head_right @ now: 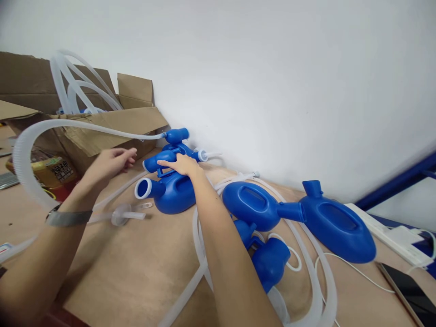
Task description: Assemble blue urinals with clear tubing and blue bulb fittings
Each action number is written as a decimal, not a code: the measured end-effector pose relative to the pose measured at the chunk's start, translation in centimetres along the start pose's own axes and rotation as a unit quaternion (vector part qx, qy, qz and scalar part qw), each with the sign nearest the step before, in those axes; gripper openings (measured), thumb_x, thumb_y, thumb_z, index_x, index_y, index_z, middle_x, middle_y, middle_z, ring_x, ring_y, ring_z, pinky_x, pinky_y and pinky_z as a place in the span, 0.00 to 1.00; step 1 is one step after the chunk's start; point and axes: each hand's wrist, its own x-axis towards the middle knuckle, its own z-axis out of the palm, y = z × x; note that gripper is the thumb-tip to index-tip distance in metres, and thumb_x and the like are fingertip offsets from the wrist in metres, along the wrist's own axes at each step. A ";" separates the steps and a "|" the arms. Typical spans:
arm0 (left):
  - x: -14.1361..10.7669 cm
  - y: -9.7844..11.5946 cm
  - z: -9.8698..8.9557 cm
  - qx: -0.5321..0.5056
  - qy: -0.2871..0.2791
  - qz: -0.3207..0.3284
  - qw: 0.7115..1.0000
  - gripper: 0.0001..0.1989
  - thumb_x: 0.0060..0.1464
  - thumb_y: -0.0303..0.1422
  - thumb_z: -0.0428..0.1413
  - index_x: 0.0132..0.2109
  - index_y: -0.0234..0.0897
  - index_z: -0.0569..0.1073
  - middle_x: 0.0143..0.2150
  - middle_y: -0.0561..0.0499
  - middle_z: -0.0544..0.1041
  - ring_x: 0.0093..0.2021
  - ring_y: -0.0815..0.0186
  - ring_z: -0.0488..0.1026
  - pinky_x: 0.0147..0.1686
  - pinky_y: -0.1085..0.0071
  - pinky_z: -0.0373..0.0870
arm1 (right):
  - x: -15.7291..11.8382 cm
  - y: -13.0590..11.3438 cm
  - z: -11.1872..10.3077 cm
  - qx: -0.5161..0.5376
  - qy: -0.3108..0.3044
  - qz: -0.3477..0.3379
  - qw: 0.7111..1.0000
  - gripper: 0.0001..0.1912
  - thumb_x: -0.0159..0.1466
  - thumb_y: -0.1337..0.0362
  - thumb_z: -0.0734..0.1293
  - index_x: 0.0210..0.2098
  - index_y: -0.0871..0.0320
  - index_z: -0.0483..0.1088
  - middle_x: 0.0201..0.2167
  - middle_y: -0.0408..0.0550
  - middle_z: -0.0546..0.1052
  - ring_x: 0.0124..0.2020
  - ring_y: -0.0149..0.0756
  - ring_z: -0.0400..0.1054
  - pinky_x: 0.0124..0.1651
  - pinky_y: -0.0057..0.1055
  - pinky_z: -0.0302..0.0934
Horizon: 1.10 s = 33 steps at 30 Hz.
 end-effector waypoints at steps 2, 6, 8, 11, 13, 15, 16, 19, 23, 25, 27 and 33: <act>1.4 -2.9 0.7 -0.043 -0.007 -0.048 0.998 0.27 0.50 0.57 0.65 0.32 0.35 0.76 0.28 0.48 0.77 0.29 0.63 0.72 0.29 0.68 0.70 | 0.0 -0.1 0.0 0.000 -0.005 -0.001 1.000 0.58 0.55 0.19 0.60 0.63 0.60 0.70 0.66 0.67 0.73 0.65 0.66 0.69 0.65 0.51 0.62; 1.4 -5.5 3.1 -0.154 -0.027 -0.067 0.985 0.29 0.44 0.58 0.68 0.35 0.36 0.74 0.32 0.47 0.78 0.35 0.61 0.76 0.39 0.65 0.76 | 0.1 0.0 0.0 0.001 -0.012 -0.005 1.000 0.58 0.55 0.19 0.60 0.64 0.61 0.70 0.67 0.68 0.72 0.66 0.68 0.68 0.66 0.53 0.61; 1.1 -5.5 3.6 -0.197 -0.037 -0.060 0.978 0.27 0.44 0.56 0.69 0.33 0.37 0.72 0.33 0.48 0.77 0.36 0.63 0.75 0.42 0.66 0.76 | 0.1 0.1 0.0 0.004 -0.014 -0.004 1.000 0.58 0.56 0.20 0.60 0.64 0.62 0.69 0.67 0.68 0.72 0.66 0.68 0.68 0.66 0.54 0.61; 1.0 -5.3 3.2 -0.234 -0.067 -0.050 0.969 0.27 0.42 0.54 0.71 0.30 0.38 0.69 0.31 0.52 0.74 0.34 0.65 0.73 0.41 0.67 0.75 | 0.2 0.3 0.0 0.016 -0.018 -0.012 1.000 0.55 0.58 0.21 0.60 0.65 0.60 0.69 0.67 0.65 0.72 0.66 0.64 0.69 0.66 0.51 0.61; 1.2 -5.3 2.6 -0.241 -0.084 -0.048 0.966 0.27 0.41 0.53 0.71 0.28 0.38 0.68 0.28 0.53 0.71 0.31 0.66 0.71 0.38 0.68 0.73 | 0.2 0.5 0.1 0.026 -0.018 -0.017 0.999 0.54 0.58 0.21 0.60 0.66 0.58 0.68 0.68 0.62 0.72 0.65 0.62 0.70 0.65 0.49 0.63; 1.3 -5.4 2.0 -0.234 -0.089 -0.052 0.967 0.26 0.42 0.52 0.72 0.27 0.37 0.69 0.26 0.53 0.71 0.30 0.67 0.69 0.36 0.69 0.72 | 0.4 0.7 0.1 0.033 -0.015 -0.019 0.999 0.54 0.58 0.21 0.60 0.66 0.57 0.68 0.67 0.61 0.73 0.64 0.62 0.71 0.64 0.49 0.63; 1.3 -5.5 1.7 -0.226 -0.084 -0.056 0.969 0.25 0.42 0.51 0.72 0.27 0.37 0.70 0.27 0.53 0.72 0.31 0.67 0.70 0.36 0.69 0.72 | 0.5 0.8 0.2 0.034 -0.015 -0.020 0.999 0.54 0.58 0.21 0.60 0.65 0.57 0.69 0.67 0.62 0.73 0.64 0.62 0.70 0.65 0.50 0.63; 1.2 -5.1 1.4 -0.202 -0.052 -0.078 0.975 0.20 0.46 0.45 0.71 0.28 0.35 0.74 0.29 0.52 0.76 0.33 0.67 0.71 0.38 0.70 0.72 | 0.7 0.8 0.2 0.033 -0.021 -0.019 0.999 0.54 0.57 0.21 0.61 0.62 0.59 0.72 0.67 0.63 0.73 0.65 0.64 0.70 0.66 0.51 0.62; 0.8 -4.0 1.6 -0.193 -0.039 -0.125 0.972 0.14 0.48 0.38 0.67 0.25 0.35 0.72 0.24 0.53 0.75 0.31 0.66 0.72 0.38 0.68 0.75 | 0.6 0.8 0.2 0.037 -0.019 -0.017 0.999 0.53 0.57 0.20 0.60 0.60 0.58 0.73 0.67 0.62 0.73 0.66 0.64 0.69 0.67 0.52 0.62; 0.7 -3.7 1.8 -0.190 -0.027 -0.143 0.971 0.12 0.47 0.35 0.65 0.24 0.35 0.72 0.22 0.52 0.75 0.30 0.64 0.74 0.37 0.66 0.78 | 0.5 0.8 0.1 0.043 -0.020 -0.016 0.999 0.55 0.57 0.20 0.60 0.63 0.58 0.71 0.68 0.62 0.72 0.67 0.64 0.68 0.68 0.52 0.61; 0.8 -3.5 1.8 -0.182 0.012 -0.147 0.972 0.10 0.45 0.33 0.64 0.23 0.36 0.71 0.21 0.52 0.75 0.29 0.63 0.75 0.35 0.65 0.79 | 0.3 0.8 0.0 0.046 -0.021 -0.014 0.999 0.56 0.57 0.20 0.58 0.65 0.59 0.70 0.69 0.63 0.70 0.68 0.63 0.67 0.69 0.52 0.60; -0.6 0.0 1.1 -0.085 0.273 -0.007 0.958 0.05 0.47 0.34 0.63 0.30 0.38 0.75 0.22 0.59 0.73 0.28 0.68 0.70 0.31 0.71 0.72 | 0.3 0.7 -0.3 0.036 -0.026 -0.010 0.999 0.56 0.56 0.20 0.60 0.64 0.59 0.71 0.68 0.62 0.71 0.68 0.64 0.67 0.70 0.52 0.60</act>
